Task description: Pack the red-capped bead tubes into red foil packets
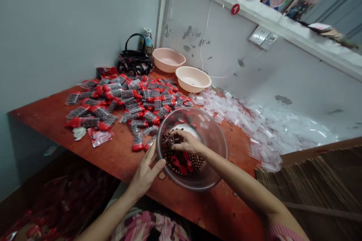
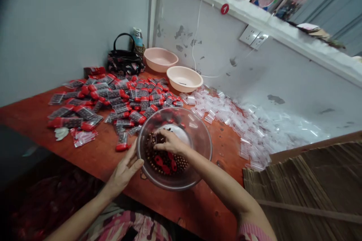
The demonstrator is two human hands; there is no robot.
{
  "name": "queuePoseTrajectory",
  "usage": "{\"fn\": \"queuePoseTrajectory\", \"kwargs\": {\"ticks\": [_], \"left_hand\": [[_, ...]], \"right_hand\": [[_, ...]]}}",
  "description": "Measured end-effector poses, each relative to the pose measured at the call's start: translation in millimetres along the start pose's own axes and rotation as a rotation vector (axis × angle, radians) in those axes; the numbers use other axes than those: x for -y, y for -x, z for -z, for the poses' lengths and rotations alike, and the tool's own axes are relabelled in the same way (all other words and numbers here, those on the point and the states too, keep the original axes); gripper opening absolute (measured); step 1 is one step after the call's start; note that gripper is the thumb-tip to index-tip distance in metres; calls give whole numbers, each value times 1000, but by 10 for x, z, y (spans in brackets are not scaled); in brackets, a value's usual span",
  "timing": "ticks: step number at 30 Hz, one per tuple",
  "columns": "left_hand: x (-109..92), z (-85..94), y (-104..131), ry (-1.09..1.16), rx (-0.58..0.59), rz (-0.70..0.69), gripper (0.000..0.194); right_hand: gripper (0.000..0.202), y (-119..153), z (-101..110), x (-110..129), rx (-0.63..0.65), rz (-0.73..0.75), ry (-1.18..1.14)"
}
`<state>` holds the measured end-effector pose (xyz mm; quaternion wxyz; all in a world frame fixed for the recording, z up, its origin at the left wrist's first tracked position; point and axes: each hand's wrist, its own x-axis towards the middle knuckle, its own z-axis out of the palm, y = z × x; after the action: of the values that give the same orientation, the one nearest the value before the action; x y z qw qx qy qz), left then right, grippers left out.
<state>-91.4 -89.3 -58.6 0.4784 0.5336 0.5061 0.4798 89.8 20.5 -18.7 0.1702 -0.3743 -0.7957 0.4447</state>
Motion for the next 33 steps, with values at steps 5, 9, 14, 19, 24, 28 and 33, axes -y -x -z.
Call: {"fn": "queuePoseTrajectory", "kwargs": {"ticks": [5,9,14,19,24,28,33], "left_hand": [[-252,115,-147,-373,-233,-312,64],[-565,64,-375,-354,-73,-377,51],[-677,-95,-593,-187,172,-213,37],[-613,-156,-669,-4,284,-147,36],[-612,-173,-711,92,395,-60,36],[-614,-213,-740,66,373,-58,35],[-621,-260,-744,8,304,-44,32]], "right_hand": [[40,163,89,141,-16,-30,-523],[45,251,123,305,-81,4,-640],[44,372,193,398,-148,71,-591],[34,501,358,426,-199,169,-249],[24,558,478,426,-187,240,31],[21,578,485,371,-210,279,90],[15,620,425,285,-329,256,147]]}}
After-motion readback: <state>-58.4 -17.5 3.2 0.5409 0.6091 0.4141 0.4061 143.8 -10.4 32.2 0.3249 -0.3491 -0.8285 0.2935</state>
